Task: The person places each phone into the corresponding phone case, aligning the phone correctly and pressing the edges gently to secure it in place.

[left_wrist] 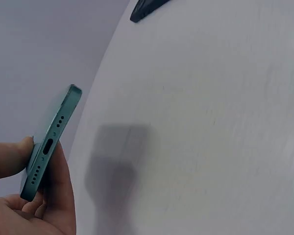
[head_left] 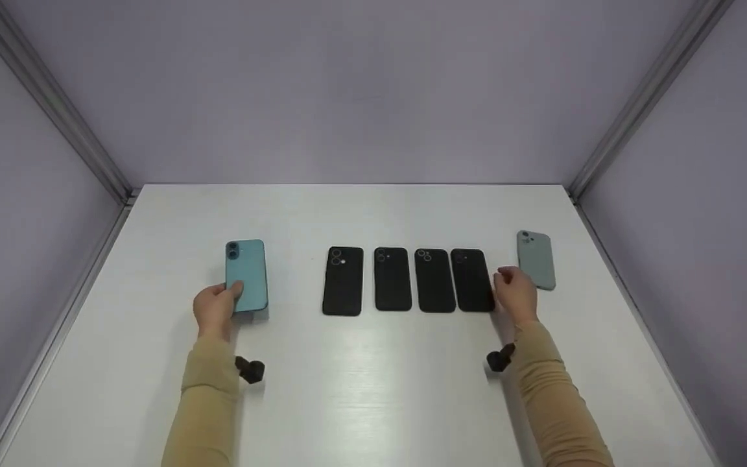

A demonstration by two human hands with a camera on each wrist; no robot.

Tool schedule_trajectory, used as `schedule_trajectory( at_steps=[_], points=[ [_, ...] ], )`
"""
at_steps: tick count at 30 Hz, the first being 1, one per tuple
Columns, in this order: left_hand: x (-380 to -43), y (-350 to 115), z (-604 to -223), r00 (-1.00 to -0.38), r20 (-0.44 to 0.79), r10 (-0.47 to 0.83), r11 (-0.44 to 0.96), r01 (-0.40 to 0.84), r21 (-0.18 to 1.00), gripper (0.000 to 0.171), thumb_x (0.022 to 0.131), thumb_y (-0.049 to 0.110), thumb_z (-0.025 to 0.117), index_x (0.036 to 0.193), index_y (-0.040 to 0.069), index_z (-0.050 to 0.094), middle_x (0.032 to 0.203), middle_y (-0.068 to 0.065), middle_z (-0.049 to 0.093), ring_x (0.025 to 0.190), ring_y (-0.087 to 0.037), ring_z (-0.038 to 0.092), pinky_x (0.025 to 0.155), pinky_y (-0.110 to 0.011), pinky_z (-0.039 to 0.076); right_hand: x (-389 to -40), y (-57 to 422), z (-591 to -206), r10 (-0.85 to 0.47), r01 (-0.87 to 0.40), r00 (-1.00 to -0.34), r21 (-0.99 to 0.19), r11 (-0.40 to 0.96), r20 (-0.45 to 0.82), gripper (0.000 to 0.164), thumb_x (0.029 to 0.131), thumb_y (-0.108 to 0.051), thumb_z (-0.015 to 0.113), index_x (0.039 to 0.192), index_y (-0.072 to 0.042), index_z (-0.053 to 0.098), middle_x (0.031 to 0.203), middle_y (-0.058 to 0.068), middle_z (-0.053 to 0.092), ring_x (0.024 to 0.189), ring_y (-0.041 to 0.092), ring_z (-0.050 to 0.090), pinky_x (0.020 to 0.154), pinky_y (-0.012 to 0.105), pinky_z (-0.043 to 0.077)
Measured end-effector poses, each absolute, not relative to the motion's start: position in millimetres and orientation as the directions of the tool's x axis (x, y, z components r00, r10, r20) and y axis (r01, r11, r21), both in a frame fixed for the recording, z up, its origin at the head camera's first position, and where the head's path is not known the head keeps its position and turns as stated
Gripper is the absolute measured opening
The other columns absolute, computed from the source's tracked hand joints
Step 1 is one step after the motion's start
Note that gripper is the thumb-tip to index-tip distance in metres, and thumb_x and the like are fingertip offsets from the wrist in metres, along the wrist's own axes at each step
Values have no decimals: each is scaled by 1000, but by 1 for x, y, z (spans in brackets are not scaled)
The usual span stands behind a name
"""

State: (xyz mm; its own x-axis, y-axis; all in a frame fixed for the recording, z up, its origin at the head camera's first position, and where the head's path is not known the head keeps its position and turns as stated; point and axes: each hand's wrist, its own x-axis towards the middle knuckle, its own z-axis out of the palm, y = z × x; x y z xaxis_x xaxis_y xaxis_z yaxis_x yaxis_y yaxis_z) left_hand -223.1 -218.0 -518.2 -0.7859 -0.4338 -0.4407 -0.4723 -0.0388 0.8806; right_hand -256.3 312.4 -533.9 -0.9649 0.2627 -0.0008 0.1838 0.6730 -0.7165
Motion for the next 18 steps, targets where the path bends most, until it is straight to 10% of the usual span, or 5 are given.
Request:
schedule_trajectory(
  at_steps=[18],
  points=[
    [-202, -156, -512, -855, -417, -308, -202, -370, 907, 50, 97, 22, 64, 134, -9, 51, 135, -20, 53, 121, -29, 49, 105, -43, 40, -262, 349, -519, 427, 253, -900, -693, 675, 87, 42, 95, -13, 47, 125, 14, 58, 115, 31, 62, 107, 43, 58, 93, 52, 46]
  ],
)
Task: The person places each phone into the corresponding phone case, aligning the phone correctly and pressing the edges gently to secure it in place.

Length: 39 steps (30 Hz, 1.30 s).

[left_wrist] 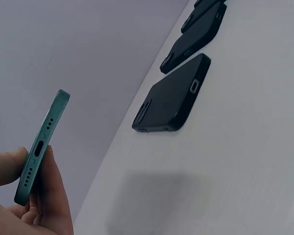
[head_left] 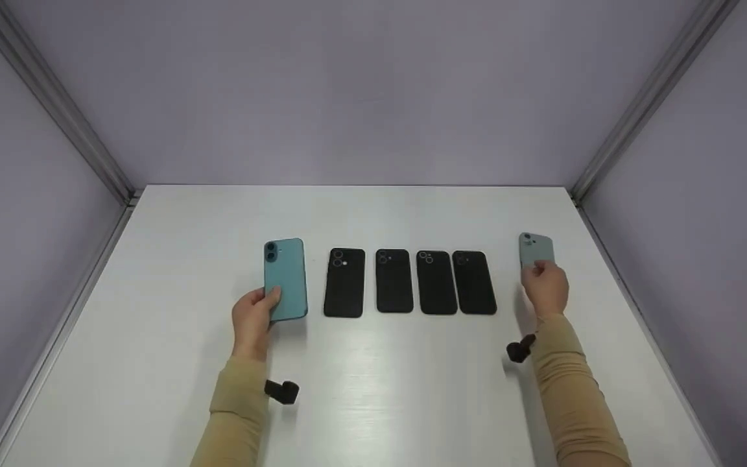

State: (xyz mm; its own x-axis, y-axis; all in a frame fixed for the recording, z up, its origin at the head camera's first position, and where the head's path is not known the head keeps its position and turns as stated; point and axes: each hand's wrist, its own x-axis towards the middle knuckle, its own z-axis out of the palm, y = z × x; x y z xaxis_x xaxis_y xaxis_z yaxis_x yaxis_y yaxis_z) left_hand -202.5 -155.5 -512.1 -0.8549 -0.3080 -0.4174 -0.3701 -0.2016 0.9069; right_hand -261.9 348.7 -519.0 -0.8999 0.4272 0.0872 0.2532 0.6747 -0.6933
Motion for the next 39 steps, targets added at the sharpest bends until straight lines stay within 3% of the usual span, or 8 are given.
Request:
schedule_trajectory(
  at_steps=[6, 14, 23, 39],
  points=[
    [-194, -132, -518, -865, -397, -307, -210, -345, 915, 45, 96, 20, 66, 128, -11, 55, 129, -21, 56, 116, -29, 53, 102, -44, 43, -263, 363, -516, 485, 298, -872, -720, 627, 61, 45, 95, -16, 47, 129, 13, 54, 120, 30, 60, 113, 43, 56, 97, 52, 44],
    [-186, -108, -525, -883, -362, -298, -137, -336, 932, 45, 95, 24, 67, 125, -8, 58, 128, -21, 58, 117, -31, 53, 103, -49, 42, -265, 377, -517, 498, 348, -867, -680, 646, 30, 52, 95, -23, 56, 130, 15, 52, 123, 34, 58, 113, 47, 55, 96, 55, 45],
    [-180, -88, -528, -880, -363, -307, -129, -339, 932, 42, 93, 24, 69, 120, -7, 61, 123, -21, 61, 113, -31, 54, 102, -48, 41, -268, 383, -521, 469, 403, -880, -632, 662, -69, 71, 94, -31, 59, 143, 16, 35, 136, 40, 44, 124, 55, 42, 102, 60, 38],
    [-169, -71, -532, -891, -359, -280, -183, -317, 931, 42, 93, 22, 70, 121, -8, 61, 124, -21, 61, 115, -32, 55, 101, -49, 42, -273, 376, -532, 433, 426, -894, -518, 742, -115, 72, 95, -34, 58, 131, 26, 40, 124, 43, 47, 118, 54, 44, 98, 60, 40]
  ],
)
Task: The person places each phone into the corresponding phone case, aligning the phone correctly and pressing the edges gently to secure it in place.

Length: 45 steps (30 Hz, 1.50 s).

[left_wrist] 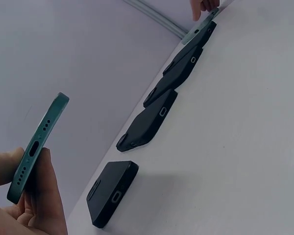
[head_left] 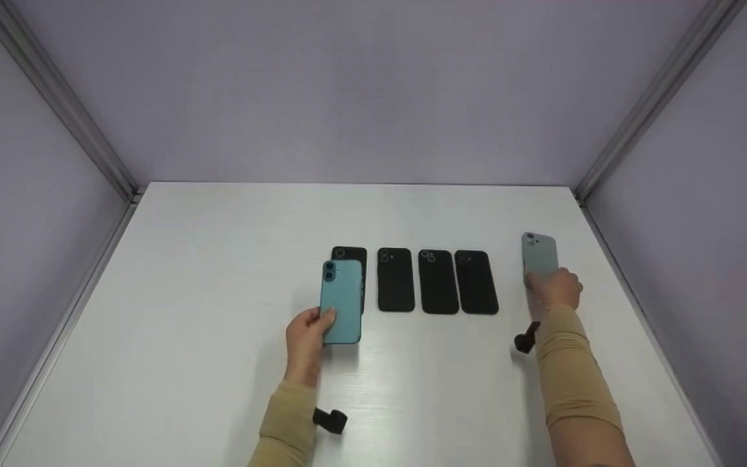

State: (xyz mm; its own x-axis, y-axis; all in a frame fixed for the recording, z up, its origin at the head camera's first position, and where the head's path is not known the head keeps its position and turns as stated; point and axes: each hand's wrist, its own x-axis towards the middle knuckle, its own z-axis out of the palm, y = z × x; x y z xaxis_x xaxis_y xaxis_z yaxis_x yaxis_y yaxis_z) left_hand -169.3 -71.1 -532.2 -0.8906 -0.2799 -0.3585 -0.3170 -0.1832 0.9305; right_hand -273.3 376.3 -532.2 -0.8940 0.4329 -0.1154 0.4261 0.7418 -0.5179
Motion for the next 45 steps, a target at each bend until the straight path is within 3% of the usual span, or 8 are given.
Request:
schedule_trajectory(
  at_steps=[7, 17, 24, 29, 35, 45],
  points=[
    [-166, -66, -533, -892, -357, -278, -174, -318, 932, 43, 93, 22, 70, 121, -8, 61, 123, -22, 62, 115, -32, 56, 100, -49, 43, -272, 370, -537, 455, 446, -885, -450, 773, -96, 64, 99, -31, 54, 129, 24, 43, 120, 41, 49, 116, 51, 45, 94, 59, 43],
    [-164, -61, -534, -898, -341, -278, -190, -297, 936, 38, 93, 21, 70, 116, -9, 63, 116, -20, 65, 108, -30, 57, 97, -46, 44, -275, 365, -539, 477, 465, -876, -381, 799, -69, 62, 97, -29, 59, 123, 26, 47, 116, 41, 49, 112, 50, 45, 90, 56, 45],
    [-162, -59, -535, -900, -344, -268, -198, -298, 934, 38, 92, 22, 71, 116, -8, 64, 115, -18, 64, 107, -28, 56, 96, -44, 43, -277, 367, -537, 555, 516, -828, -501, 694, -83, 61, 91, -25, 66, 124, 23, 47, 120, 39, 45, 115, 49, 44, 93, 56, 44],
    [-162, -56, -534, -907, -338, -250, -203, -293, 935, 41, 93, 22, 70, 119, -9, 62, 119, -20, 63, 111, -29, 56, 99, -46, 43, -275, 372, -533, 562, 511, -820, -585, 630, -111, 54, 95, -20, 57, 125, 23, 48, 121, 41, 51, 115, 52, 48, 98, 56, 41],
    [-163, -55, -533, -905, -339, -257, -196, -295, 935, 42, 92, 23, 71, 120, -8, 61, 120, -20, 63, 112, -29, 57, 99, -46, 43, -266, 377, -524, 540, 502, -814, -726, 470, -213, 50, 98, -18, 47, 132, 20, 48, 132, 36, 52, 123, 46, 50, 106, 50, 39],
    [-162, -48, -538, -900, -330, -285, -215, -275, 937, 38, 92, 20, 71, 116, -9, 63, 115, -19, 64, 107, -28, 57, 96, -45, 44, -261, 376, -522, 573, 463, -771, -863, 204, -278, 52, 95, -14, 45, 137, 17, 45, 140, 33, 47, 131, 42, 45, 108, 45, 38]
  ],
)
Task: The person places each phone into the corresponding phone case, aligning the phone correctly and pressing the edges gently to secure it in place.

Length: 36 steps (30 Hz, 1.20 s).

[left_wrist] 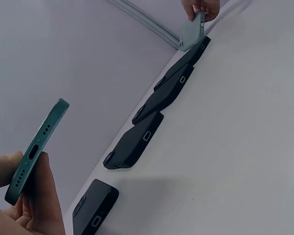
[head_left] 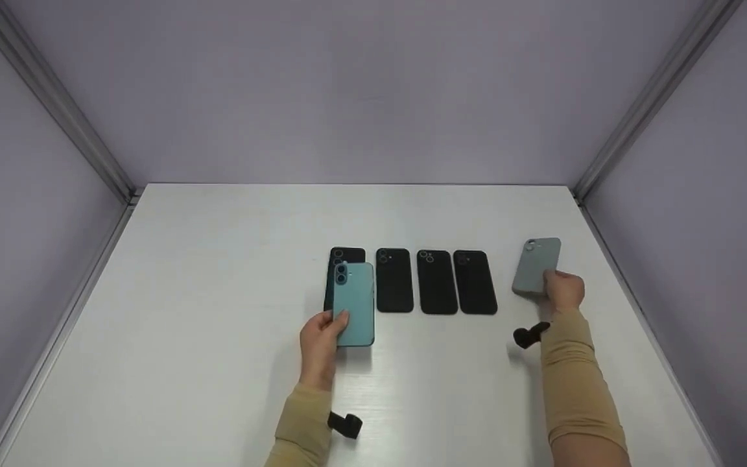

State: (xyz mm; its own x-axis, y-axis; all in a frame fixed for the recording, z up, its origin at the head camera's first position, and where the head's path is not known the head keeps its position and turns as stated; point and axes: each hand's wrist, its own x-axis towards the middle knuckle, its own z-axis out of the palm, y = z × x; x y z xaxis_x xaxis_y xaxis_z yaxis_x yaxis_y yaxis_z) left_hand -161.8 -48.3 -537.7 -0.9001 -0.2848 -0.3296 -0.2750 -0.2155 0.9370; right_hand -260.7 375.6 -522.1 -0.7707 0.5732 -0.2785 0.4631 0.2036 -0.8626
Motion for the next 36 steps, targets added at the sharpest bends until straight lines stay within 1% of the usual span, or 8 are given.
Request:
schedule_trajectory(
  at_steps=[2, 5, 9, 12, 17, 25, 31, 36],
  points=[
    [-161, -46, -537, -899, -329, -290, -222, -271, 937, 38, 92, 20, 71, 116, -9, 63, 115, -20, 64, 108, -29, 57, 97, -45, 44, -261, 373, -521, 573, 431, -768, -893, 131, -286, 53, 96, -15, 45, 139, 15, 42, 143, 32, 45, 133, 39, 44, 107, 44, 40],
    [-161, -44, -537, -899, -321, -299, -226, -260, 939, 40, 92, 19, 71, 117, -10, 63, 117, -21, 63, 110, -30, 56, 98, -46, 43, -261, 368, -518, 555, 378, -769, -926, -3, -316, 54, 99, -17, 46, 143, 13, 38, 148, 29, 39, 135, 35, 41, 107, 39, 41],
    [-162, -41, -537, -901, -313, -300, -232, -249, 940, 42, 92, 19, 70, 120, -11, 61, 120, -23, 62, 113, -32, 56, 100, -47, 42, -261, 360, -515, 520, 346, -780, -932, -103, -347, 56, 101, -20, 46, 147, 10, 34, 152, 26, 34, 138, 32, 39, 106, 34, 40],
    [-163, -38, -536, -900, -321, -295, -240, -256, 937, 42, 93, 20, 70, 121, -9, 61, 120, -22, 63, 113, -31, 57, 100, -47, 43, -260, 354, -512, 496, 337, -791, -932, -132, -357, 57, 101, -22, 46, 148, 8, 32, 153, 25, 34, 138, 31, 39, 107, 33, 39],
    [-166, -33, -534, -900, -320, -298, -245, -252, 936, 38, 93, 19, 71, 118, -8, 63, 115, -20, 65, 107, -29, 59, 96, -45, 46, -258, 340, -508, 440, 313, -824, -934, -170, -356, 58, 103, -24, 46, 150, 7, 31, 155, 23, 32, 140, 30, 36, 109, 34, 36],
    [-168, -25, -531, -902, -298, -312, -252, -224, 941, 35, 93, 17, 70, 116, -8, 64, 111, -19, 67, 104, -29, 61, 93, -46, 47, -249, 308, -501, 324, 238, -896, -944, -230, -305, 56, 104, -19, 48, 149, 10, 30, 154, 25, 32, 141, 31, 34, 111, 37, 33],
    [-165, -18, -532, -907, -295, -301, -282, -211, 936, 33, 93, 16, 70, 115, -8, 64, 110, -18, 67, 102, -28, 61, 91, -44, 48, -239, 279, -499, 263, 228, -921, -946, -233, -286, 53, 105, -19, 50, 146, 11, 35, 150, 25, 37, 138, 32, 37, 112, 42, 32],
    [-165, -16, -533, -909, -280, -307, -269, -199, 942, 32, 93, 16, 70, 114, -8, 64, 107, -17, 67, 99, -26, 61, 88, -40, 49, -232, 257, -503, 228, 218, -936, -952, -217, -267, 49, 105, -18, 50, 141, 12, 39, 145, 25, 41, 133, 33, 41, 108, 44, 37]
  ],
)
